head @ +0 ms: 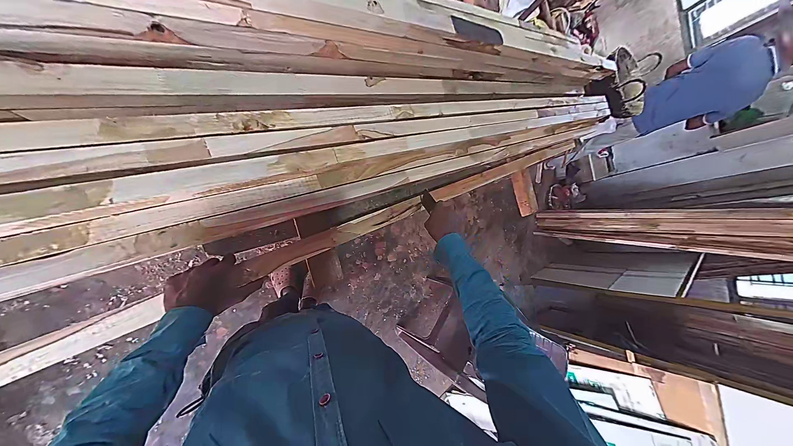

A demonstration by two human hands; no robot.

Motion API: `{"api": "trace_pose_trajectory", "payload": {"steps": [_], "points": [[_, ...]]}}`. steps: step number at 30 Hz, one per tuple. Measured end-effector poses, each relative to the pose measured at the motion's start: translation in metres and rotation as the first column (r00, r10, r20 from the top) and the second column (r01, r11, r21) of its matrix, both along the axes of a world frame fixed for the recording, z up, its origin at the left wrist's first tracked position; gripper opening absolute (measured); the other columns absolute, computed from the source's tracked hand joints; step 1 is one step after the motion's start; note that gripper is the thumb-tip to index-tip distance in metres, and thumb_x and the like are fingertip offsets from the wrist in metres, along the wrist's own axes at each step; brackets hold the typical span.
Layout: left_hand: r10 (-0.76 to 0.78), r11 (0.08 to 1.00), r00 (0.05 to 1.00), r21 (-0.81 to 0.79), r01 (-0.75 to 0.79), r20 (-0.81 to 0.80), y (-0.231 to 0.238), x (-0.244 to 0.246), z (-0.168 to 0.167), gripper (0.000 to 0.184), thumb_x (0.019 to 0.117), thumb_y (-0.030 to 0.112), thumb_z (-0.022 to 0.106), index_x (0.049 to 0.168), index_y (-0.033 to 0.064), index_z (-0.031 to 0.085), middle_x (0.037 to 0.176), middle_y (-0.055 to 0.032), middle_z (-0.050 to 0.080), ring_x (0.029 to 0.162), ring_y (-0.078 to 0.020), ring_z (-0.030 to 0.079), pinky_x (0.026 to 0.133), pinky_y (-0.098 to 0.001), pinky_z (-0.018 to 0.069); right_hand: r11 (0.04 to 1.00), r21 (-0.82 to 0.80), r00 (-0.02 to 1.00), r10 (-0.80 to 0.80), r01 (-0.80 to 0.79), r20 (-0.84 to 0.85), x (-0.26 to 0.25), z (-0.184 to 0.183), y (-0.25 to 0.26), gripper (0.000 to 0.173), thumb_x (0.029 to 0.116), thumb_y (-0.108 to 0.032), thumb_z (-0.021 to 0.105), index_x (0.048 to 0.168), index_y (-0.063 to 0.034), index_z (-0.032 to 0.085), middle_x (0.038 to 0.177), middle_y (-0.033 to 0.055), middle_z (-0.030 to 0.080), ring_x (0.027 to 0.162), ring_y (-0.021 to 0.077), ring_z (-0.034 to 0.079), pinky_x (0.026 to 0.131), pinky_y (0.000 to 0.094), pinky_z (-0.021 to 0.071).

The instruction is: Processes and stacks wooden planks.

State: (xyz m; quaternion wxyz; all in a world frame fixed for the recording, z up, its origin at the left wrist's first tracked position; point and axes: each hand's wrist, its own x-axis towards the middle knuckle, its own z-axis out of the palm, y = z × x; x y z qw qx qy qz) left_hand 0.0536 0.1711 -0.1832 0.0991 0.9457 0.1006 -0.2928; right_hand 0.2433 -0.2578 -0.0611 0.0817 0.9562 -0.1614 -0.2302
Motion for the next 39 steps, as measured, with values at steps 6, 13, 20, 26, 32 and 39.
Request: {"api": "trace_pose_trajectory", "payload": {"steps": [6, 13, 20, 26, 32, 39], "points": [[-0.004, 1.0, 0.999, 0.002, 0.004, -0.036, -0.003, 0.003, 0.011, 0.089, 0.0765, 0.082, 0.068, 0.128, 0.0088, 0.063, 0.12, -0.0249, 0.068, 0.107, -0.0485, 0.068, 0.083, -0.0726, 0.0503, 0.996, 0.063, 0.987, 0.07, -0.061, -0.145, -0.019, 0.012, 0.024, 0.038, 0.0942, -0.026, 0.066, 0.124, -0.0023, 0.061, 0.115, 0.0261, 0.068, 0.104, 0.0449, 0.069, 0.081, 0.0656, 0.0548], [0.008, 1.0, 0.999, -0.008, -0.008, -0.034, -0.002, 0.003, 0.008, 0.091, 0.0752, 0.083, 0.067, 0.131, 0.0118, 0.062, 0.123, -0.0232, 0.068, 0.109, -0.0473, 0.068, 0.085, -0.0726, 0.0506, 0.997, 0.076, 0.998, -0.019, 0.023, -0.059, -0.018, 0.007, 0.033, 0.042, 0.0919, -0.021, 0.067, 0.128, 0.0, 0.058, 0.117, 0.0262, 0.067, 0.107, 0.044, 0.068, 0.084, 0.0649, 0.0547], [-0.018, 1.0, 1.0, -0.022, 0.018, -0.008, -0.001, 0.0, 0.007, 0.086, 0.0778, 0.082, 0.065, 0.124, 0.0098, 0.065, 0.118, -0.0235, 0.069, 0.107, -0.0471, 0.068, 0.083, -0.0728, 0.0505, 0.99, 0.125, 0.986, 0.08, -0.061, -0.149, -0.078, 0.002, 0.087, 0.04, 0.1031, -0.022, 0.054, 0.136, 0.0008, 0.054, 0.119, 0.0263, 0.066, 0.104, 0.0448, 0.069, 0.082, 0.0627, 0.0567], [-0.006, 1.0, 1.0, -0.015, 0.007, 0.025, 0.002, -0.004, -0.005, 0.089, 0.0745, 0.087, 0.062, 0.122, 0.0114, 0.067, 0.115, -0.0227, 0.07, 0.105, -0.0463, 0.069, 0.081, -0.0718, 0.0512, 0.985, 0.159, 0.99, 0.087, -0.069, -0.11, -0.082, 0.01, 0.104, 0.04, 0.1013, -0.017, 0.057, 0.135, 0.0039, 0.053, 0.12, 0.0288, 0.065, 0.106, 0.0454, 0.068, 0.084, 0.0637, 0.0558], [0.002, 1.0, 1.0, -0.025, -0.001, 0.021, -0.003, -0.005, 0.005, 0.087, 0.0769, 0.083, 0.065, 0.125, 0.0116, 0.066, 0.116, -0.0226, 0.07, 0.106, -0.0465, 0.068, 0.081, -0.0709, 0.0513, 0.982, 0.153, 0.978, 0.131, -0.107, -0.161, -0.075, 0.01, 0.089, 0.04, 0.0981, -0.024, 0.062, 0.128, 0.0015, 0.06, 0.119, 0.0269, 0.067, 0.108, 0.0438, 0.068, 0.086, 0.0634, 0.055], [0.009, 1.0, 0.999, -0.013, -0.009, 0.04, 0.001, -0.009, -0.008, 0.087, 0.0742, 0.086, 0.063, 0.121, 0.0129, 0.067, 0.113, -0.0198, 0.07, 0.102, -0.0433, 0.069, 0.08, -0.0686, 0.0529, 0.979, 0.127, 0.977, 0.173, -0.157, -0.128, -0.079, 0.012, 0.087, 0.037, 0.0971, -0.021, 0.062, 0.128, 0.0003, 0.061, 0.119, 0.0269, 0.067, 0.105, 0.0453, 0.068, 0.082, 0.0644, 0.0561]]}}
